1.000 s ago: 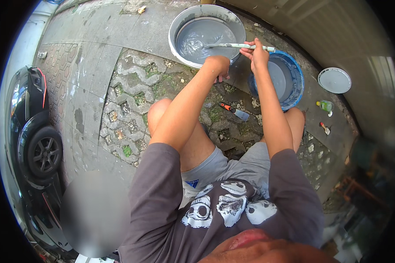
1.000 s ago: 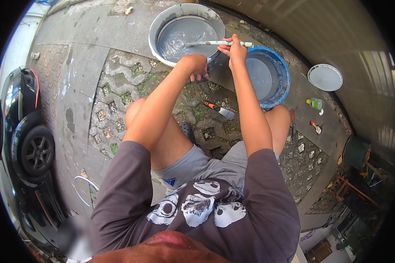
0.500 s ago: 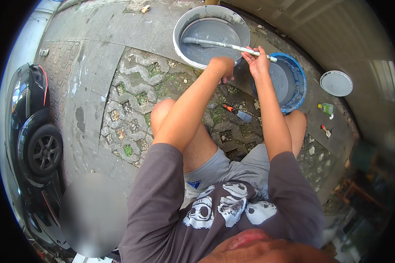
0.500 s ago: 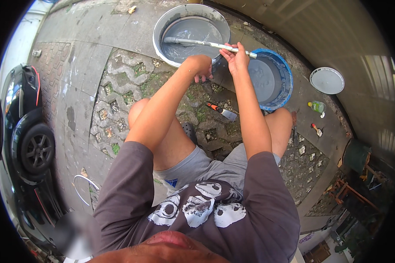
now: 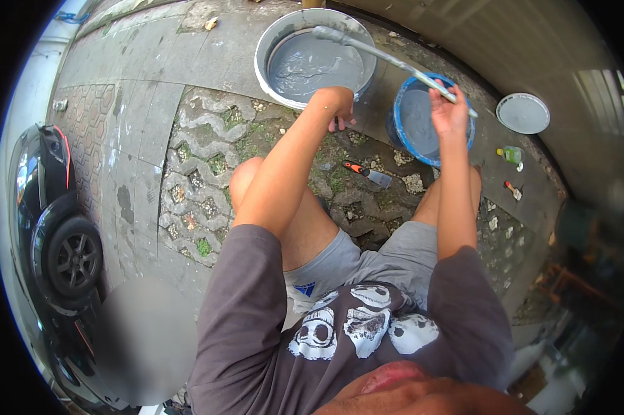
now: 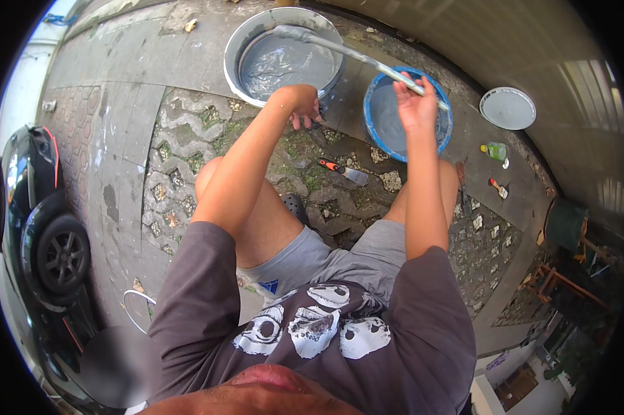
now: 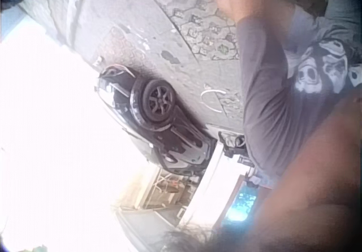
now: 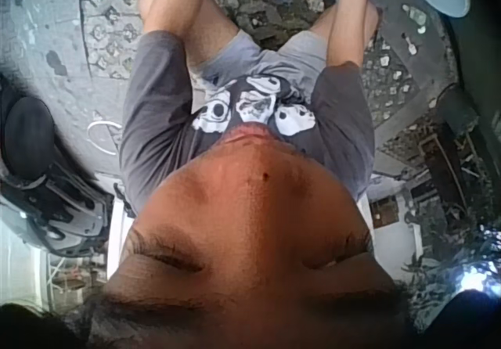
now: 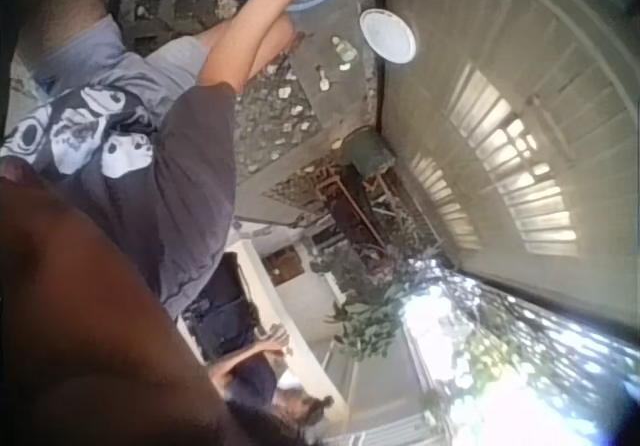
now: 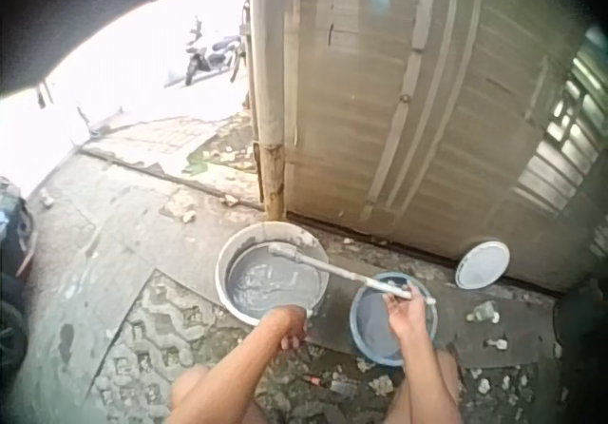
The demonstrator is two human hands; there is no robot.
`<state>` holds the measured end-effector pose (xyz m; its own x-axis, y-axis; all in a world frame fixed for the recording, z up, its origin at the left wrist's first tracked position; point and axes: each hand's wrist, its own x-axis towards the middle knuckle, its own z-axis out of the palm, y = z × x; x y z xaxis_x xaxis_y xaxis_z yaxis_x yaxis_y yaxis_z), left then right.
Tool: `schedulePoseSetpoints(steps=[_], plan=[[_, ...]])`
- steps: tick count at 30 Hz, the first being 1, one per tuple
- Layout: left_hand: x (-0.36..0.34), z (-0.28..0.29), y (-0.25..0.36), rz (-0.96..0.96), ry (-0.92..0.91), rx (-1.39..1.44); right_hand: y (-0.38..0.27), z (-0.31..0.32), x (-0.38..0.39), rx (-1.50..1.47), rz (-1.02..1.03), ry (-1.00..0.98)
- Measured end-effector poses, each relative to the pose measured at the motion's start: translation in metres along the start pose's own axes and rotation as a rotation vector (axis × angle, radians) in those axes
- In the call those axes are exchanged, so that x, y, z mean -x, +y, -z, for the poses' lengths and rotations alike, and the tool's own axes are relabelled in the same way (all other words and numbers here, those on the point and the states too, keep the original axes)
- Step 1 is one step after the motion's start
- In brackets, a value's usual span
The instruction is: Mixing grey paint in buckets and cleaning paint brushes outdoors.
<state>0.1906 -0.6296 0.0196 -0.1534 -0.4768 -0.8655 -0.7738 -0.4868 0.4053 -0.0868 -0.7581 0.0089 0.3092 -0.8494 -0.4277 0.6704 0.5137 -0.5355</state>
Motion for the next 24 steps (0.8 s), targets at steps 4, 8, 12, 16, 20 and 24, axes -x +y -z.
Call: schedulePoseSetpoints(steps=[4,8,12,16,20,24], plan=[[-0.013,0.004,-0.005,0.060,-0.075,-0.070,-0.090,0.043,0.035,-0.020,0.104,0.010],[-0.001,0.006,0.007,-0.019,-0.055,-0.061,-0.183,0.098,0.095,0.141,0.310,0.084],[0.006,0.007,0.006,0.016,-0.046,-0.077,-0.191,0.087,0.129,0.533,0.440,0.235],[0.012,0.012,0.007,0.020,-0.047,-0.059,-0.128,0.045,0.115,0.980,0.379,0.270],[0.010,0.016,0.018,0.070,-0.091,-0.093,-0.091,0.047,0.071,1.184,0.380,0.104],[0.002,0.018,0.016,0.097,-0.089,-0.084,-0.088,0.048,0.054,1.665,0.564,0.040]])
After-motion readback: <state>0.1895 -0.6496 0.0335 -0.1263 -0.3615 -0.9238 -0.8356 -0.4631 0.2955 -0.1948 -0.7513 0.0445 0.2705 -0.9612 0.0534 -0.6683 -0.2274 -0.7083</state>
